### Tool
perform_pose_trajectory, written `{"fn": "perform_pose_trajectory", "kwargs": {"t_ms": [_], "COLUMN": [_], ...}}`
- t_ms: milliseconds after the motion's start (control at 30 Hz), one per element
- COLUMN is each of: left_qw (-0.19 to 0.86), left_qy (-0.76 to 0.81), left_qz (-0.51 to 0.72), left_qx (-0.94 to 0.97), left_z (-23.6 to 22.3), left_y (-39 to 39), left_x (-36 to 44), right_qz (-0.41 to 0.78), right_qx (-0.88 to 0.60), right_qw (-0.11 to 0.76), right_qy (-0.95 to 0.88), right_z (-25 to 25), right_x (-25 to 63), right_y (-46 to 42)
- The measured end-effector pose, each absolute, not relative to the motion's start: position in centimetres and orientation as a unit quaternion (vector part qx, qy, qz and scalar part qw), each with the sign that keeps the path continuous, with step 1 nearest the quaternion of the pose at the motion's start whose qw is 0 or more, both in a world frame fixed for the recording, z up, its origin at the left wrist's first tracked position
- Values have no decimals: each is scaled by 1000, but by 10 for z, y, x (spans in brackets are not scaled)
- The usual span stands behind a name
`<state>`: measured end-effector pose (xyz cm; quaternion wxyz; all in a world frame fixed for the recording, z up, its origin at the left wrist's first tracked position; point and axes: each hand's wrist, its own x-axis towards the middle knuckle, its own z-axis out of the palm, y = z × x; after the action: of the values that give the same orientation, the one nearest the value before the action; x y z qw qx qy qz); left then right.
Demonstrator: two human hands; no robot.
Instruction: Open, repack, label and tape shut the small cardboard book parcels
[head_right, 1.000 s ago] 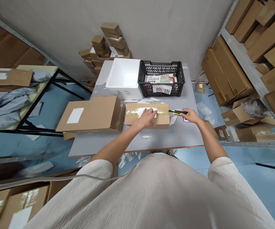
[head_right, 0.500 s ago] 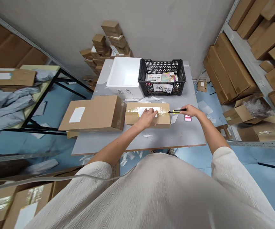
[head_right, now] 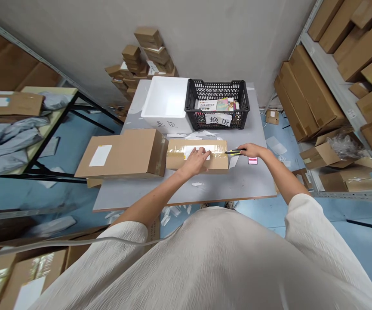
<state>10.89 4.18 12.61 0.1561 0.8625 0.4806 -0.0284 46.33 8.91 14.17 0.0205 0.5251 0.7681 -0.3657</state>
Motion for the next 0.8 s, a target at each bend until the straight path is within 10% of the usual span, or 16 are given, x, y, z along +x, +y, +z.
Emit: {"fn": "perform_pose_trajectory", "kwargs": {"t_ms": [800], "left_qw": [156], "left_qy": [467], "left_qz": [-51], "left_qx": [869], "left_z": [126], "left_y": [53], "left_x": [105], "right_qz": [-496], "right_qx": [589], "right_qw": [-87], "right_qy": [633], "right_z": [135], "right_x": [478], "right_y": [26]}}
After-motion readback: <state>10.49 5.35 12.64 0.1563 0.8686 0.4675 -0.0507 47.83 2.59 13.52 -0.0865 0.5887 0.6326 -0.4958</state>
